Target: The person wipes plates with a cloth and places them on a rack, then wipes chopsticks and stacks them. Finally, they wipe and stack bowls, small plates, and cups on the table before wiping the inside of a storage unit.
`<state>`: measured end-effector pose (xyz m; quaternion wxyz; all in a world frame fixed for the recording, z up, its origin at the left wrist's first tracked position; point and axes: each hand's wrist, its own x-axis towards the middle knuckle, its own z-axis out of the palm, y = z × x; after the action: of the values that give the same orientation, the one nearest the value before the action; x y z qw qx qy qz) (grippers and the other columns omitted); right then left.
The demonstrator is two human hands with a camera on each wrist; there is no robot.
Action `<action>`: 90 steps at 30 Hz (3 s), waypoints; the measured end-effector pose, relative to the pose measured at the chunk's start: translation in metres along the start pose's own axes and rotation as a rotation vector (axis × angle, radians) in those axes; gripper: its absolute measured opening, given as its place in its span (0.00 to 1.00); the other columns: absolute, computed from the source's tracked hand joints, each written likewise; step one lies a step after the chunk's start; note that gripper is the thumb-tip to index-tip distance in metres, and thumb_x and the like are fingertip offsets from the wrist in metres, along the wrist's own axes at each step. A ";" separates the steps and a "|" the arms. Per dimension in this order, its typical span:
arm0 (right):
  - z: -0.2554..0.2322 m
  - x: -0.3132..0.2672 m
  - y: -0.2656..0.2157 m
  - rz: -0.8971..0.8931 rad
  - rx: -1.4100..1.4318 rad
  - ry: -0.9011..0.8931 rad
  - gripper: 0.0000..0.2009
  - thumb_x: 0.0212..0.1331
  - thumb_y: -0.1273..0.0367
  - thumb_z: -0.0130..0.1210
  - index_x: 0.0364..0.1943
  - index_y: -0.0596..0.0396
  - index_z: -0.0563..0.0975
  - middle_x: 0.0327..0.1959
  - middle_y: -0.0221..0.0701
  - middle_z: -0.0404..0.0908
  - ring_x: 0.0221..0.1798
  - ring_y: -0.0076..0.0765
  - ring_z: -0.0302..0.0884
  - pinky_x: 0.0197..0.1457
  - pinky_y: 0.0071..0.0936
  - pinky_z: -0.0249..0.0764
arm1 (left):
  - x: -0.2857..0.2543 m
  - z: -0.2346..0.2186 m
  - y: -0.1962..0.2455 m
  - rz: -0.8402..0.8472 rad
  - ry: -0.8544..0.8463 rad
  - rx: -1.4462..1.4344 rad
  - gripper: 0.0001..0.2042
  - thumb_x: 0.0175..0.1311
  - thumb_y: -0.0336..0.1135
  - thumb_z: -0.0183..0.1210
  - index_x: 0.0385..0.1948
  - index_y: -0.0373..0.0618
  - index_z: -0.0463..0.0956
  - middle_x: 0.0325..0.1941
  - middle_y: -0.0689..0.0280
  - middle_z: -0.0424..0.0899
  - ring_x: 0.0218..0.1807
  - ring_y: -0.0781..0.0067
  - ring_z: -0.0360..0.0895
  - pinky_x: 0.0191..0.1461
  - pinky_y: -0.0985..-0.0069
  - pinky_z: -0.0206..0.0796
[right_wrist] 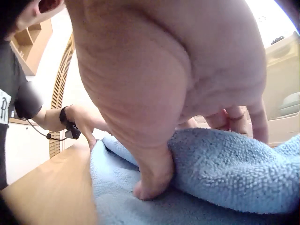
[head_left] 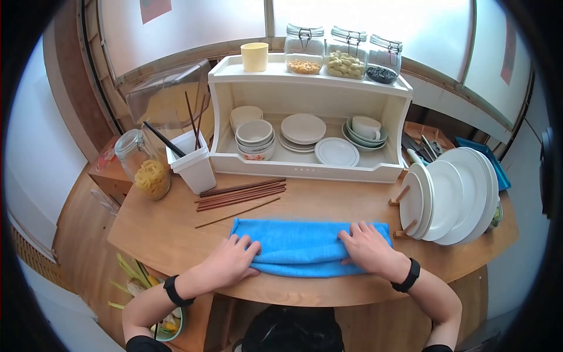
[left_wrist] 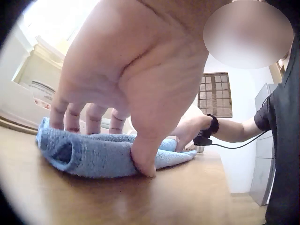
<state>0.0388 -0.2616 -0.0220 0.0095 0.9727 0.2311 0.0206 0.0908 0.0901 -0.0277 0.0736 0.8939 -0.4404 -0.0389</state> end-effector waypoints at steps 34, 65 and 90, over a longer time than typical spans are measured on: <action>-0.006 -0.040 -0.004 0.039 0.101 -0.049 0.07 0.50 0.73 0.58 0.35 0.54 0.78 0.32 0.39 0.82 0.34 0.48 0.82 0.37 0.43 0.80 | 0.024 -0.035 -0.004 -0.160 0.213 -0.461 0.05 0.68 0.25 0.52 0.42 0.38 0.69 0.34 0.52 0.82 0.37 0.50 0.82 0.40 0.62 0.73; -0.011 0.002 -0.009 0.124 -0.335 0.354 0.08 0.57 0.68 0.59 0.39 0.54 0.79 0.41 0.38 0.76 0.51 0.45 0.73 0.55 0.40 0.71 | 0.037 0.002 -0.025 -0.023 0.360 -0.028 0.14 0.65 0.41 0.63 0.45 0.44 0.76 0.47 0.55 0.79 0.50 0.51 0.76 0.54 0.59 0.69; 0.006 -0.031 0.011 0.129 0.042 -0.019 0.06 0.60 0.72 0.56 0.38 0.60 0.76 0.39 0.41 0.79 0.47 0.50 0.79 0.48 0.43 0.80 | 0.013 0.005 -0.043 0.097 0.128 -0.077 0.15 0.65 0.43 0.63 0.49 0.47 0.75 0.45 0.56 0.77 0.52 0.50 0.74 0.57 0.62 0.69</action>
<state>0.0162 -0.2853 -0.0284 -0.0100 0.9857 0.1683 0.0072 0.1318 0.1051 -0.0396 0.1375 0.8687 -0.4759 0.0051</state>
